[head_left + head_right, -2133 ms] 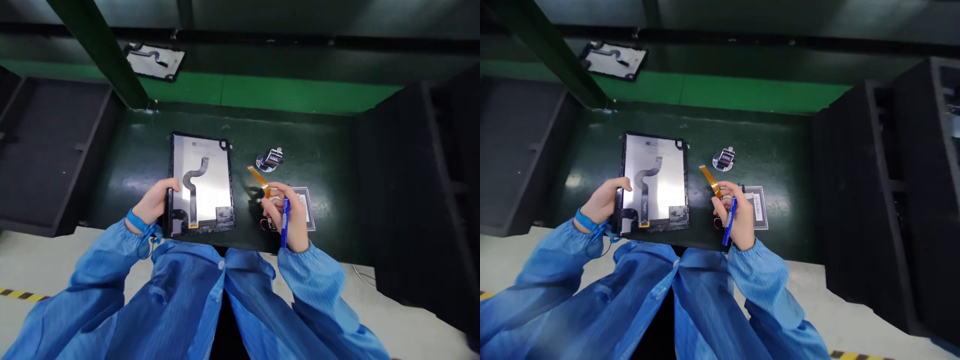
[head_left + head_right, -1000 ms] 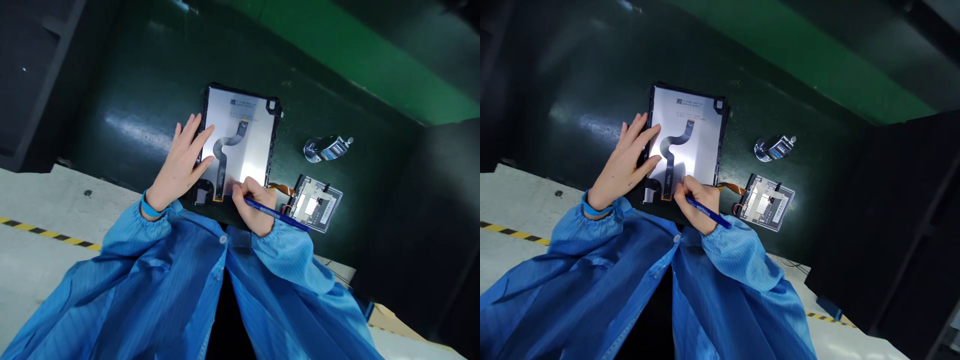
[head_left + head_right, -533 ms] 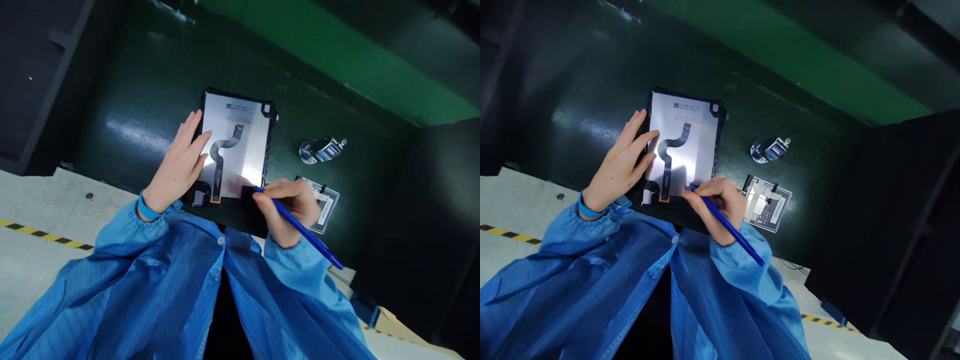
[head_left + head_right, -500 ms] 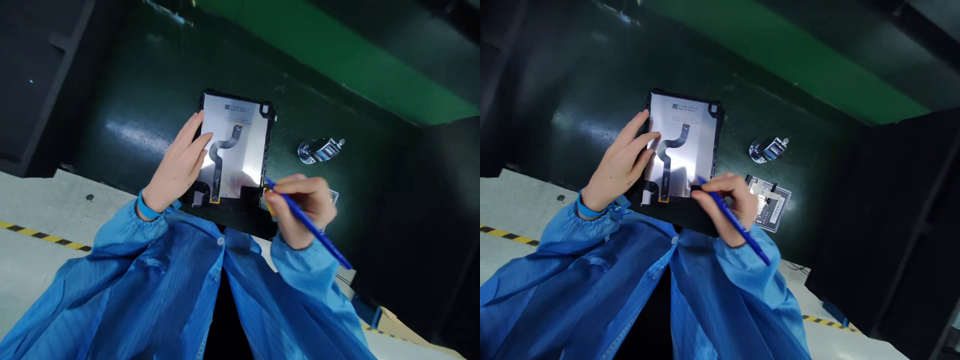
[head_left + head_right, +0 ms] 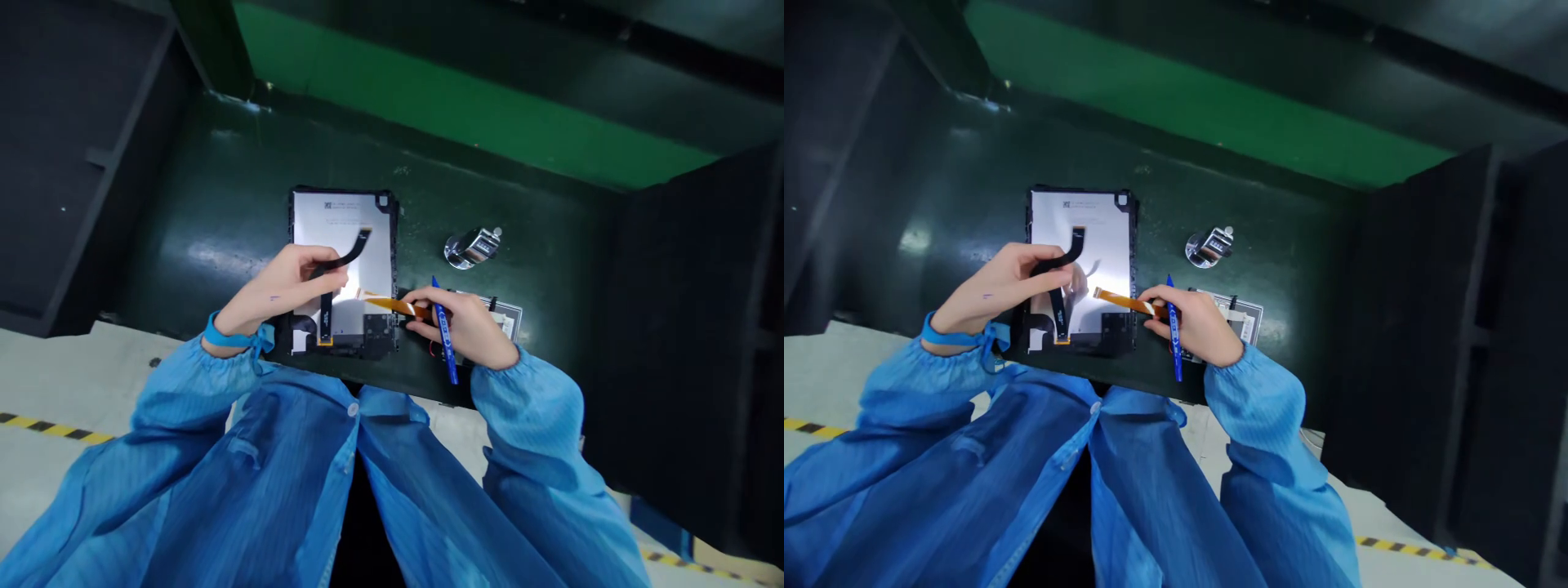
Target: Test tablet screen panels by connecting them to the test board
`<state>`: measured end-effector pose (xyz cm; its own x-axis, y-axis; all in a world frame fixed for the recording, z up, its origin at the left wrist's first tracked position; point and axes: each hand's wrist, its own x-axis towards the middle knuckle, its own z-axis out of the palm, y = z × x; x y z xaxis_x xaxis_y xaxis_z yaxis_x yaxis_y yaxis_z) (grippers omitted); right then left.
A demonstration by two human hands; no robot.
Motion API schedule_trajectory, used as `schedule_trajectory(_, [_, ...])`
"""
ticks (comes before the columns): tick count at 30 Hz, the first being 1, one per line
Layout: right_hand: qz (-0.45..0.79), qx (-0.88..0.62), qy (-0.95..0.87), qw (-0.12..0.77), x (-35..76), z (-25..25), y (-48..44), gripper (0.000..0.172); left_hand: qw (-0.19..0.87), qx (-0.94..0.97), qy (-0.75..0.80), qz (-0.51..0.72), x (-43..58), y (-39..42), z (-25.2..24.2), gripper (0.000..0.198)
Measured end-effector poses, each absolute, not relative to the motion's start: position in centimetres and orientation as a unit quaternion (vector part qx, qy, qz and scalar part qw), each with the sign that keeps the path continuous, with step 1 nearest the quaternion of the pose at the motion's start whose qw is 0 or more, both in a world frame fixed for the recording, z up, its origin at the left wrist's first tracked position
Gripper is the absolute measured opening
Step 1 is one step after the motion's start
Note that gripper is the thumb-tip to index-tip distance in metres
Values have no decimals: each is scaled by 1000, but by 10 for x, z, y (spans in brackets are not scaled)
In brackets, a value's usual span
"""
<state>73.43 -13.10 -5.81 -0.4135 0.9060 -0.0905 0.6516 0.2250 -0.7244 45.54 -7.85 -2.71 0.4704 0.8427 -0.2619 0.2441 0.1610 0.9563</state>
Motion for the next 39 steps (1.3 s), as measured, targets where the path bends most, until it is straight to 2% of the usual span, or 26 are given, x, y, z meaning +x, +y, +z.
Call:
schedule_trajectory(2, [398,-500,-736,223,731,-53,-129,17,694,531,415,253,455,-85,-22,21])
schedule_trajectory(4, [469,-480,-690,270,728,-47,-126,18,755,475,376,250,457,-91,-18,26])
schedule_trajectory(7, [569,-438,-632,291,723,-39,-121,23,789,446,343,247,465,-97,-11,44])
schedule_trajectory(10, [619,-401,-612,286,717,-36,-118,29,800,427,345,242,473,-100,-4,57])
schedule_trajectory(12, [629,-389,-604,297,714,-34,-119,29,795,426,355,245,476,-103,-1,55])
schedule_trajectory(14, [631,-384,-596,316,711,-34,-121,26,788,436,352,257,478,-108,1,41])
schedule_trajectory(17, [621,-383,-585,354,709,-34,-127,18,732,466,387,314,482,-115,-2,21])
schedule_trajectory(22, [569,-394,-597,405,709,-37,-134,14,511,553,519,404,499,-124,-11,6])
schedule_trajectory(32, [541,-414,-612,402,711,-32,-137,12,429,625,519,394,513,-132,-18,5])
schedule_trajectory(39, [473,-450,-644,399,709,-36,-139,12,339,692,489,408,522,-141,-16,7])
